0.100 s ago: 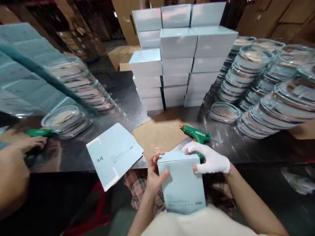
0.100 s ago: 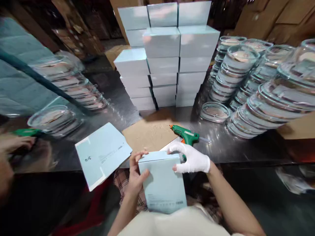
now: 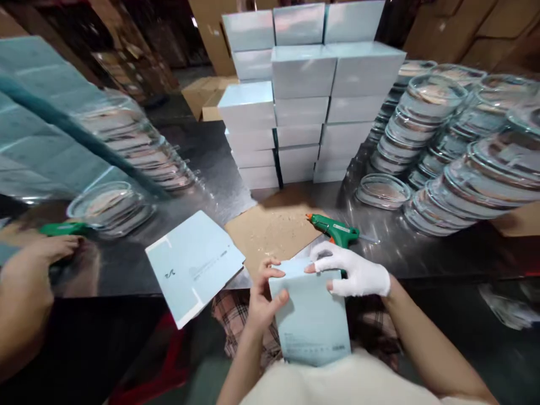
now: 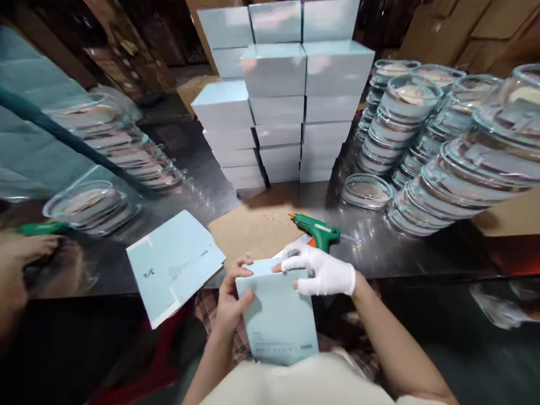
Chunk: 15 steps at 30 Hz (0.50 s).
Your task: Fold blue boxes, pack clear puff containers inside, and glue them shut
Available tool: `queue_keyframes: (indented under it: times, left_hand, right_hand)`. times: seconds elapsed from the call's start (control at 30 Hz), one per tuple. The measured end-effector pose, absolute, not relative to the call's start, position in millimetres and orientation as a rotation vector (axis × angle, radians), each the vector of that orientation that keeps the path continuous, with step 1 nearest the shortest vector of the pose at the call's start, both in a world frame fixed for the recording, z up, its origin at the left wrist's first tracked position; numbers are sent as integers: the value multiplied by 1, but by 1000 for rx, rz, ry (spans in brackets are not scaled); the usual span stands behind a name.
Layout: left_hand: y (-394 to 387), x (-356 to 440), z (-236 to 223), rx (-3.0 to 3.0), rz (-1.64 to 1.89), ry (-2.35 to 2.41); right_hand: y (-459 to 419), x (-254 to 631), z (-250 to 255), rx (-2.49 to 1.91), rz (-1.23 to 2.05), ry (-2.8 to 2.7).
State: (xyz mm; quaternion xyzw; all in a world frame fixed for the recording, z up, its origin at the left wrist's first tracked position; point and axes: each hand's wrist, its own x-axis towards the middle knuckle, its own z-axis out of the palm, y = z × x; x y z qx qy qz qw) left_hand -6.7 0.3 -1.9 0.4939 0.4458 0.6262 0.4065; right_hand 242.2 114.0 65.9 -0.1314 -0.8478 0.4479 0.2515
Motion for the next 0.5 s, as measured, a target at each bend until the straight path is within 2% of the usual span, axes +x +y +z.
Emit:
queue_keyframes:
  times: [0.13,0.2,0.3,0.37,0.43,0.5]
  left_hand:
    - [-2,-11,0,1256,1551,1144]
    - [-3,-15,6,1206,1635,1224]
    - [-2,-22,16,894,2103,1404]
    - [0,-23,18,677,2387,1391]
    - [4,-21,15,623,2365,1321]
    - [8,-19,13,718,2139,1387]
  right_hand:
    - [117,241,63,-312,1299,-2300]
    - [109,245,57,-506,1360,-2164]
    - [80,251,44,-920,1445,-1728]
    - [57,250,36,-1024,1528,-1579]
    - [41,243,34,-1109,1538,-1532]
    - [36,236,40,-1195,1406,-1496]
